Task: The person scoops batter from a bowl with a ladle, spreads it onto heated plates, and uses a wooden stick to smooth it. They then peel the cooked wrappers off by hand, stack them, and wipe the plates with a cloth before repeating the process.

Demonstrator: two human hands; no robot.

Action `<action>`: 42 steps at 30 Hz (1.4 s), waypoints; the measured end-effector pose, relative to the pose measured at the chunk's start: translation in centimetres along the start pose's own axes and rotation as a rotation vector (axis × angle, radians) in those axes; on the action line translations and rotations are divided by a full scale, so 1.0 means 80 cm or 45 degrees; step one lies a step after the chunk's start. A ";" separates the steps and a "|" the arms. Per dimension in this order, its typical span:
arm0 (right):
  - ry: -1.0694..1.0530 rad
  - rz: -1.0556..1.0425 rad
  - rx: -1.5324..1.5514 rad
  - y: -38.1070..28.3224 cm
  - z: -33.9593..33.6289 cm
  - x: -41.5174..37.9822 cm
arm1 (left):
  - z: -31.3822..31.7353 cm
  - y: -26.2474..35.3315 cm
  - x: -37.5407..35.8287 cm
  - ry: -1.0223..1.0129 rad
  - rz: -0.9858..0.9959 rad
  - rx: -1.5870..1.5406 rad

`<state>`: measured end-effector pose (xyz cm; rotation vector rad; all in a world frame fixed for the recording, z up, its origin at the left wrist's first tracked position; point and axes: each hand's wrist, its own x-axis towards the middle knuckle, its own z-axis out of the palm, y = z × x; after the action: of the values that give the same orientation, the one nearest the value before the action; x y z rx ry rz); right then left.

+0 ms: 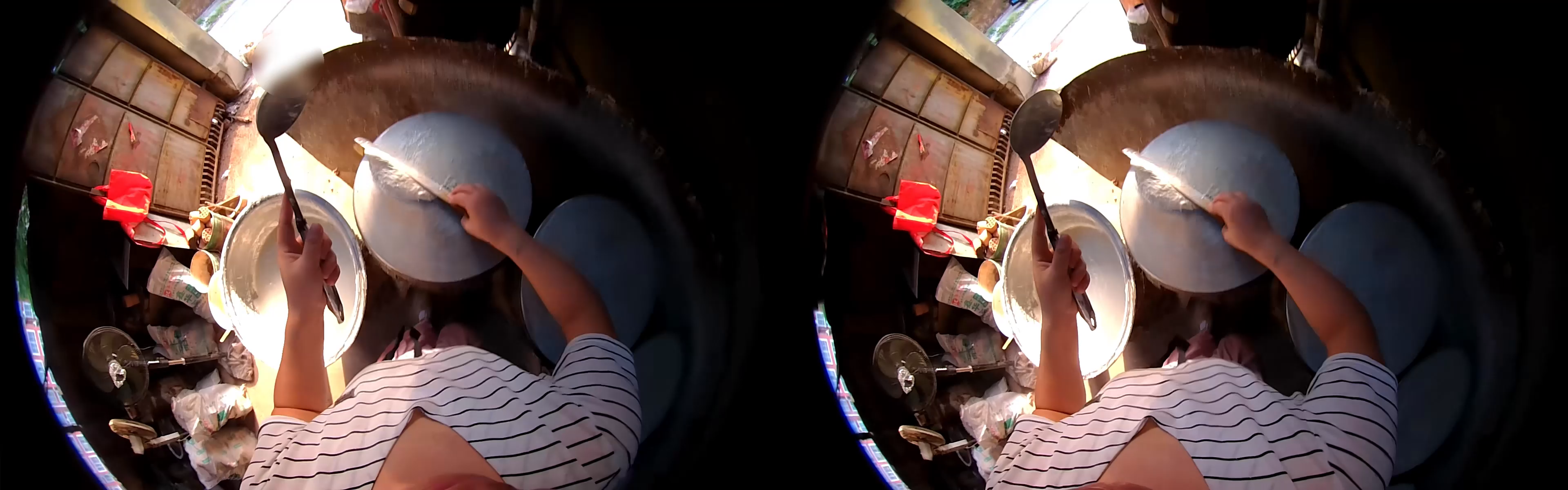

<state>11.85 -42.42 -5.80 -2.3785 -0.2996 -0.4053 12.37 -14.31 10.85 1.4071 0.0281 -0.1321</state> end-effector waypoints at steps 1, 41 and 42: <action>-0.040 0.029 0.059 -0.018 -0.001 -0.024 | -0.006 -0.002 -0.005 -0.005 -0.022 -0.001; 0.098 0.204 0.126 -0.031 -0.085 -0.146 | -0.080 -0.086 -0.122 -0.419 -0.825 0.417; 0.051 0.147 0.123 -0.036 -0.076 -0.149 | -0.074 -0.090 -0.124 -0.447 -0.821 0.363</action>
<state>-1.38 -45.65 -4.14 -2.2774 -0.1592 -0.3755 2.07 -8.85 3.78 1.5984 0.1773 -0.9458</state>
